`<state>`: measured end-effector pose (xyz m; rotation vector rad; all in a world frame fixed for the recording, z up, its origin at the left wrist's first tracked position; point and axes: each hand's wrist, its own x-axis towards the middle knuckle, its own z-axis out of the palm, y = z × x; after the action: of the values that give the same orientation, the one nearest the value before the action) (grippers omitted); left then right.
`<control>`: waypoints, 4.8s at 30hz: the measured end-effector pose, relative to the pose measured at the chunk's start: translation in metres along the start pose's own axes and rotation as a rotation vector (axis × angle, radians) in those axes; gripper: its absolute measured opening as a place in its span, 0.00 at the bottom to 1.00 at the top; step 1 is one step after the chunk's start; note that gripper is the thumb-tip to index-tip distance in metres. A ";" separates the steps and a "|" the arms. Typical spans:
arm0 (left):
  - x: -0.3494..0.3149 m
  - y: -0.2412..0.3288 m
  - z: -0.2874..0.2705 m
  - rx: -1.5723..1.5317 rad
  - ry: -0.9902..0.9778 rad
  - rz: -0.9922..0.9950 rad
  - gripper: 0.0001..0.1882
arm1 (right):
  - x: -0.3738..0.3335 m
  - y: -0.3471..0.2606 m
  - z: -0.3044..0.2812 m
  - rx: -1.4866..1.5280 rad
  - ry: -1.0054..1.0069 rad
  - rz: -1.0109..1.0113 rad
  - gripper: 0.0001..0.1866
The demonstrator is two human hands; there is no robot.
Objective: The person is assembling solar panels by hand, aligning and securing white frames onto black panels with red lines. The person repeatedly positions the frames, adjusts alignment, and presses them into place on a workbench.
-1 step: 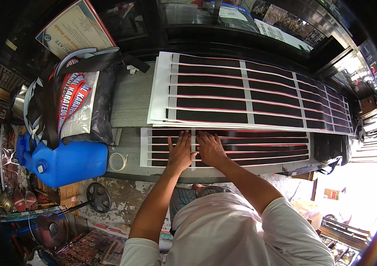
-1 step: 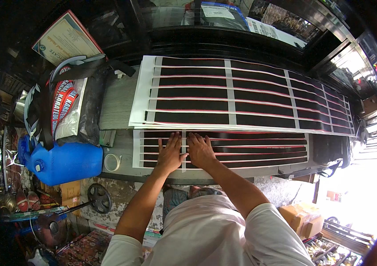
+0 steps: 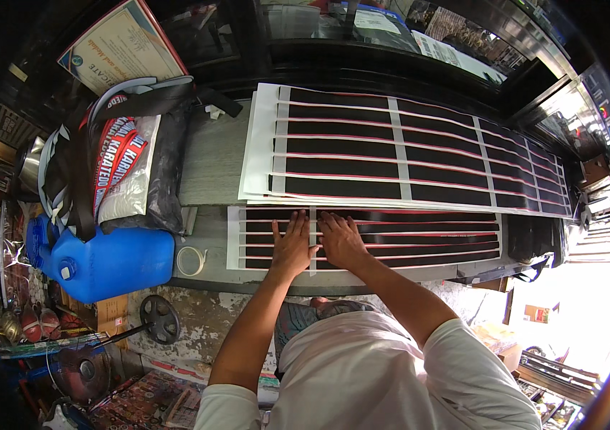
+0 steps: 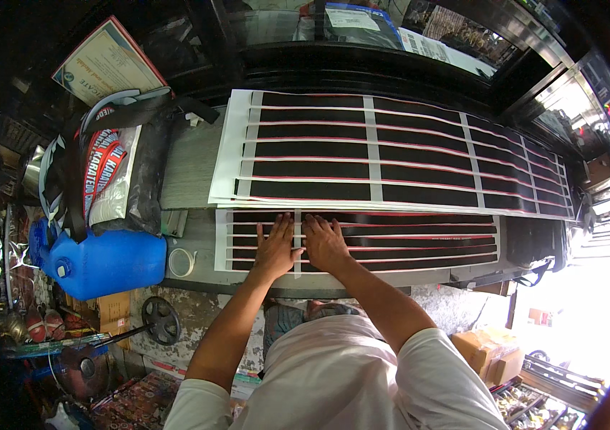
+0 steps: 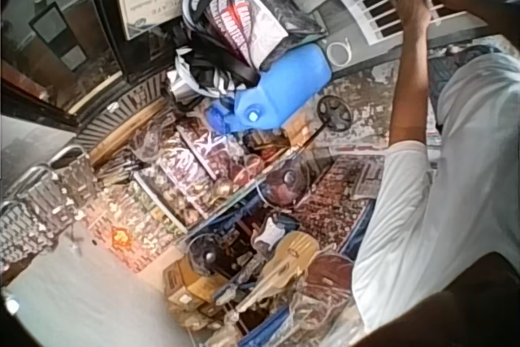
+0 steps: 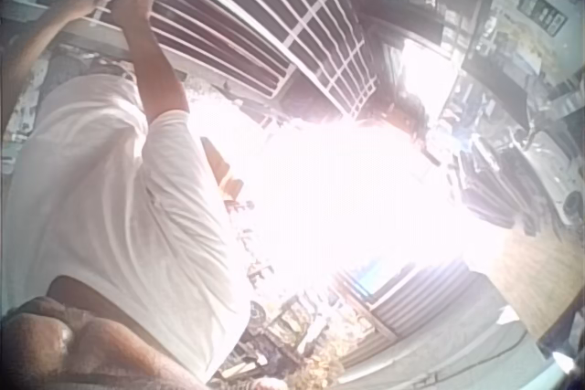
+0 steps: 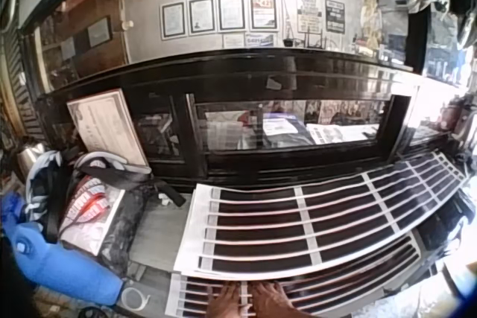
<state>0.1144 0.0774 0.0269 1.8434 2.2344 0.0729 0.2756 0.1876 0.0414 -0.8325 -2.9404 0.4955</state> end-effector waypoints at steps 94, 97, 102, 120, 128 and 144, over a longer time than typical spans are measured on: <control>-0.082 -0.104 -0.007 -0.100 0.577 -0.366 0.27 | 0.023 0.004 -0.007 -0.040 -0.229 0.116 0.35; -0.093 -0.105 0.008 -0.115 0.521 -0.493 0.27 | 0.025 -0.013 -0.014 -0.089 -0.245 0.150 0.33; -0.093 -0.112 0.015 -0.184 0.479 -0.534 0.29 | 0.023 -0.020 0.010 -0.092 -0.095 0.129 0.33; 0.009 -0.186 -0.001 -0.640 0.601 -0.820 0.24 | 0.011 0.000 -0.014 -0.136 -0.180 0.232 0.34; 0.000 -0.108 -0.023 -0.108 0.502 -0.289 0.24 | 0.021 -0.018 -0.002 -0.086 -0.099 0.208 0.33; 0.004 -0.140 -0.010 -0.034 0.110 -0.280 0.35 | 0.044 0.104 -0.007 -0.173 -0.048 0.497 0.23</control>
<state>-0.0229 0.0548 0.0093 1.5265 2.5263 0.1648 0.2910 0.2967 0.0130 -1.6067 -2.8308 0.2791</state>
